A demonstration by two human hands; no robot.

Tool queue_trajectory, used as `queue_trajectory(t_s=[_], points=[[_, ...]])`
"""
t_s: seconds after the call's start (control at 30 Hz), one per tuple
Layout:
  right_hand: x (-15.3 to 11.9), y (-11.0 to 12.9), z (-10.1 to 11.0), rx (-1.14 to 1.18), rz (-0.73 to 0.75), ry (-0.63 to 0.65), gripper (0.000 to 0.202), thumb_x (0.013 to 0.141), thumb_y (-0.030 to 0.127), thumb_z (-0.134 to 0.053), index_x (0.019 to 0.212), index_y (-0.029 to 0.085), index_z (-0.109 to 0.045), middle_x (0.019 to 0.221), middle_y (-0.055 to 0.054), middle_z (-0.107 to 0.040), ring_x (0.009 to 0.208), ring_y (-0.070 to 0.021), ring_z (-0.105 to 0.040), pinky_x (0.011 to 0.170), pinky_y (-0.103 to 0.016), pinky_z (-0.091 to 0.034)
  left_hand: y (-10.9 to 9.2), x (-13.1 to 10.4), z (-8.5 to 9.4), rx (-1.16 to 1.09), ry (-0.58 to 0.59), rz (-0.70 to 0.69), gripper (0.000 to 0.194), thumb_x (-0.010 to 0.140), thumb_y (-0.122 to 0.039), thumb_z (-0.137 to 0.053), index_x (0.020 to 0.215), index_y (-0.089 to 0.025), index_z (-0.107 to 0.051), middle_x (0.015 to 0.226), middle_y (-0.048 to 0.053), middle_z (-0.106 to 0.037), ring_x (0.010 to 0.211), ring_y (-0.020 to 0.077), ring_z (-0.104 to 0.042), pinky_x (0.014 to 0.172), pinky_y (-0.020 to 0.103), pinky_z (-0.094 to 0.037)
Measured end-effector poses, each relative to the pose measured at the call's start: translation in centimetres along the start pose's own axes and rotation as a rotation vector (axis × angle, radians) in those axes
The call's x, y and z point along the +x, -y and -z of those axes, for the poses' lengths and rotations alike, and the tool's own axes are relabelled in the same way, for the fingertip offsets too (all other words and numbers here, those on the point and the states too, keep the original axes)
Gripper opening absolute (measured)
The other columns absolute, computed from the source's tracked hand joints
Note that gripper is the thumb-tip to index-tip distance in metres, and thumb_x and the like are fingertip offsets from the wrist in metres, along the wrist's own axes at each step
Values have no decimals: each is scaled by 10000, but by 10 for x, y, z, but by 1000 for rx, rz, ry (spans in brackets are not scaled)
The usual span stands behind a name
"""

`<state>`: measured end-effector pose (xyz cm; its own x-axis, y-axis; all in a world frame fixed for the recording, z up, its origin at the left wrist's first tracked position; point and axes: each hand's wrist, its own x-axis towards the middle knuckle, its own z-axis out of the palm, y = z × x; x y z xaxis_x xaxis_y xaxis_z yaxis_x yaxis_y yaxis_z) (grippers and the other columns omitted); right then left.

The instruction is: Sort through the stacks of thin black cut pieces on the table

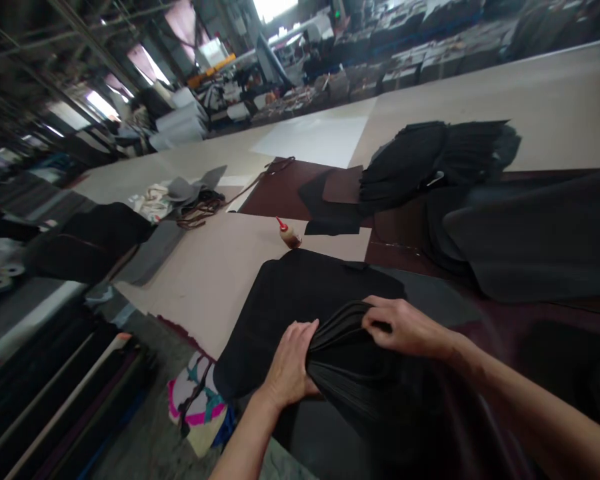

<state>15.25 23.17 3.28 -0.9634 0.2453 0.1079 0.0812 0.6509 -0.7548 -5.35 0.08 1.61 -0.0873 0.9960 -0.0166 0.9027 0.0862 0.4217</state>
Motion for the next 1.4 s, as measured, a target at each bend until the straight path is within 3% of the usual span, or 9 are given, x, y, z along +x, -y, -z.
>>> queue_trajectory(t_s=[0.13, 0.3, 0.43, 0.57, 0.77, 0.97, 1.1, 1.23, 1.4], points=[[4, 4, 3, -19, -4, -34, 181, 806, 72, -532, 824, 186, -671, 873, -33, -628, 724, -144, -614, 692, -264, -454, -4, -12, 20, -157, 143, 66, 1391, 495, -608, -898, 1568, -200, -112, 1585, 216, -279, 1460, 426, -274, 1214, 680, -126], [-8, 1, -4, -3, 40, -65, 191, 804, 70, -531, 820, 200, -670, 906, -39, -661, 772, -157, -648, 720, -265, -497, -9, -8, 27, -377, 97, 191, 1422, 450, -644, -918, 1574, -259, -136, 1573, 192, -346, 1467, 417, -277, 1202, 670, -168], [-13, -2, -10, -26, 52, -102, 202, 816, 92, -521, 850, 221, -673, 1050, -69, -688, 981, -206, -687, 847, -302, -542, -10, 10, 6, -184, -40, 165, 957, 720, -517, -831, 1509, -261, -355, 1512, 137, -462, 1422, 349, -386, 1228, 603, -176], [-21, -3, -20, -87, 72, -118, 203, 858, 143, -504, 846, 239, -682, 1191, -90, -687, 1024, -222, -709, 877, -322, -577, -9, 24, -8, -20, -122, 113, 469, 888, -298, -618, 1346, -207, -563, 1289, 131, -637, 1228, 310, -557, 1107, 511, -399], [-49, -29, -50, -200, 79, -141, 133, 838, 236, -601, 908, 297, -697, 1289, -65, -678, 1004, -268, -735, 833, -353, -639, -5, 38, 0, 200, -28, -25, 286, 893, -352, -576, 1090, -176, -683, 971, 104, -684, 883, 258, -608, 790, 395, -512], [-34, -4, -58, -574, 118, -316, 579, 784, 344, -664, 1347, 291, -543, 1513, -132, -494, 1267, -429, -573, 1038, -658, -491, 9, 49, 5, 235, 18, -134, 243, 832, -392, -652, 962, -189, -683, 871, 63, -663, 803, 237, -604, 678, 354, -505], [6, 37, -69, -717, 105, -159, 739, 712, 213, -646, 1428, 229, -465, 1433, -175, -575, 1217, -428, -611, 1017, -665, -493, 22, 57, 1, 186, -12, -211, 274, 827, -442, -672, 901, -178, -672, 866, 78, -659, 808, 252, -617, 660, 361, -511], [34, 57, -82, -818, -147, 62, 551, 749, 66, -529, 1284, 184, -587, 1060, -162, -759, 849, -314, -750, 719, -436, -619, 24, 62, 5, 131, 11, -220, 310, 816, -445, -703, 910, -151, -669, 885, 111, -665, 845, 290, -630, 689, 399, -536], [40, 74, -80, -744, -243, 151, 407, 801, 5, -420, 1044, 201, -681, 989, -118, -767, 859, -279, -753, 726, -377, -583, 2, 4, -4, -231, -165, -140, 408, 867, -303, -639, 1250, -181, -567, 1149, 148, -654, 1097, 336, -592, 973, 511, -492]])
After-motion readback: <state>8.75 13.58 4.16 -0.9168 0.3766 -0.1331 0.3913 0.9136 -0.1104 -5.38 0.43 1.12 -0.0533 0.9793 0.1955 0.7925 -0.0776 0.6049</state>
